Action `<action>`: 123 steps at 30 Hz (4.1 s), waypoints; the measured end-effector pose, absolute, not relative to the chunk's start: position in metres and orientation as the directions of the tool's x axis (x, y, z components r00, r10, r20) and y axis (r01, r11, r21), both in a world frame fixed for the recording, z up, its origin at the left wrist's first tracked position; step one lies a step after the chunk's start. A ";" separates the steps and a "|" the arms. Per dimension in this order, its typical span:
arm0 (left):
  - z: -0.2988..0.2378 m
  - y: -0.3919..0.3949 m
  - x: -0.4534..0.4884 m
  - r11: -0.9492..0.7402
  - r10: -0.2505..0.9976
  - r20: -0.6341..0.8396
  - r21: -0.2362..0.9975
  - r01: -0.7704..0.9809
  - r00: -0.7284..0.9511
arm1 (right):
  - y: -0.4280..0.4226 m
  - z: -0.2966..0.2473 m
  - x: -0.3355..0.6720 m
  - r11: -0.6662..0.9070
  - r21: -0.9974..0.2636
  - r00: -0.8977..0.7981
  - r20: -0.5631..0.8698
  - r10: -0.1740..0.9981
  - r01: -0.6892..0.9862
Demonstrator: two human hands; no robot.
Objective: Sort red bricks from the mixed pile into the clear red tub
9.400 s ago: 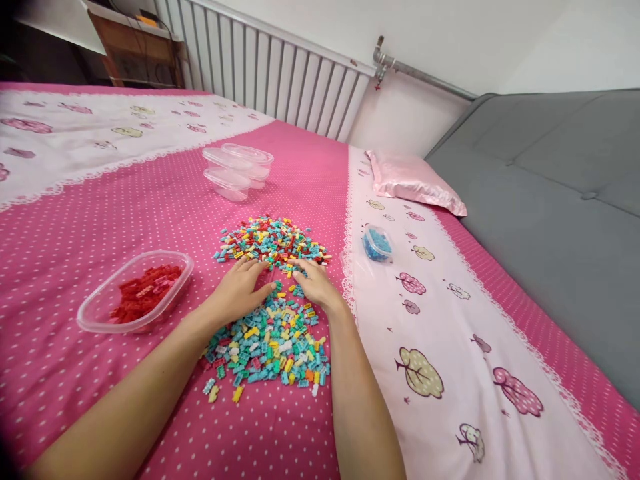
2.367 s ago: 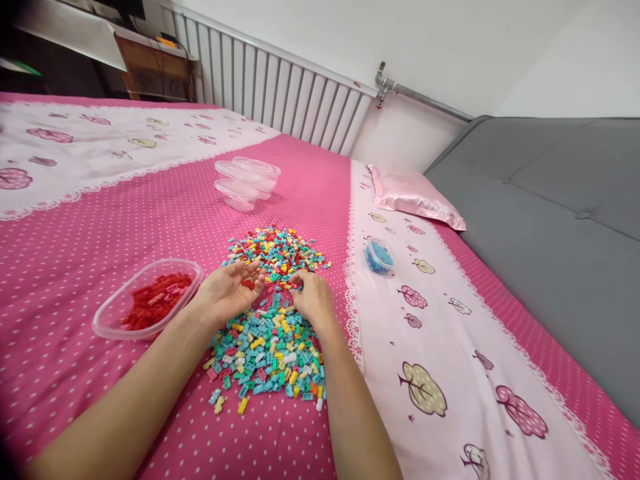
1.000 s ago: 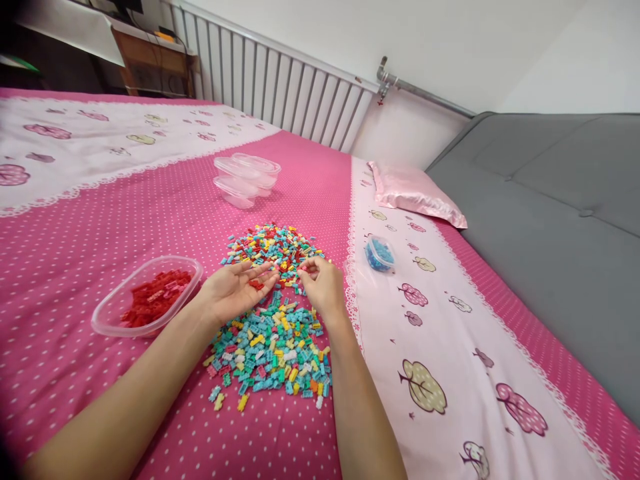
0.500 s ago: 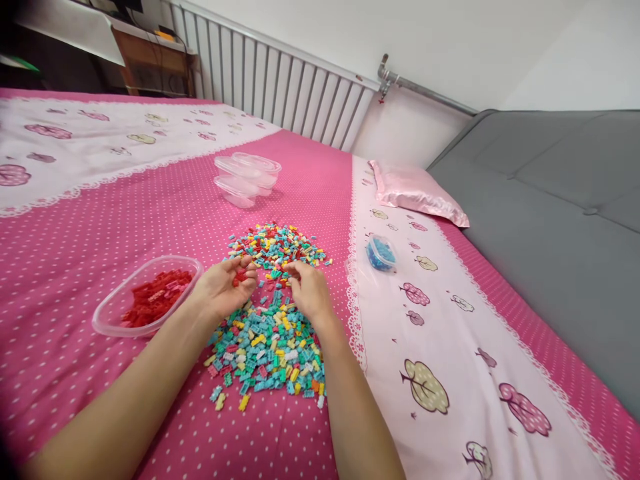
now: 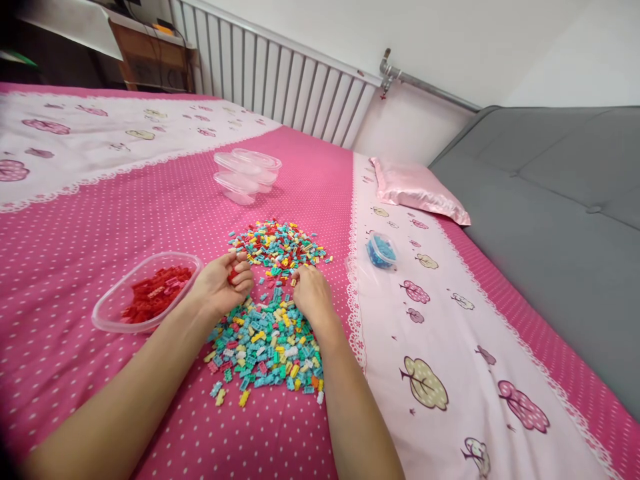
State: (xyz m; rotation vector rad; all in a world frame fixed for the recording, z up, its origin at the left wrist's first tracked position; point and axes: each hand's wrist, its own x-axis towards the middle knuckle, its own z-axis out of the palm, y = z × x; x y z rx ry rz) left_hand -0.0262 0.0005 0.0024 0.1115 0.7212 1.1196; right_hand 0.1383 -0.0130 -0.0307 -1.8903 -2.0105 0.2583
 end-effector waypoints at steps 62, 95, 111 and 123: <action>0.002 -0.001 -0.022 0.516 0.825 -0.470 0.400 -0.757 0.314 | -0.004 -0.043 0.161 0.024 -0.411 0.043 0.153 0.987 0.911; 0.001 0.000 -0.023 0.530 0.811 -0.497 0.404 -0.745 0.308 | -0.011 -0.019 0.177 -0.070 -0.669 0.252 0.179 0.951 0.740; 0.002 -0.006 -0.016 0.669 0.728 -0.462 0.316 -0.673 0.507 | -0.036 0.015 0.126 0.290 -0.882 -0.023 0.303 0.953 0.371; 0.013 -0.022 -0.013 0.563 0.824 -0.369 0.439 -0.701 0.430 | -0.042 0.013 0.138 0.187 -0.784 0.206 0.372 0.905 0.592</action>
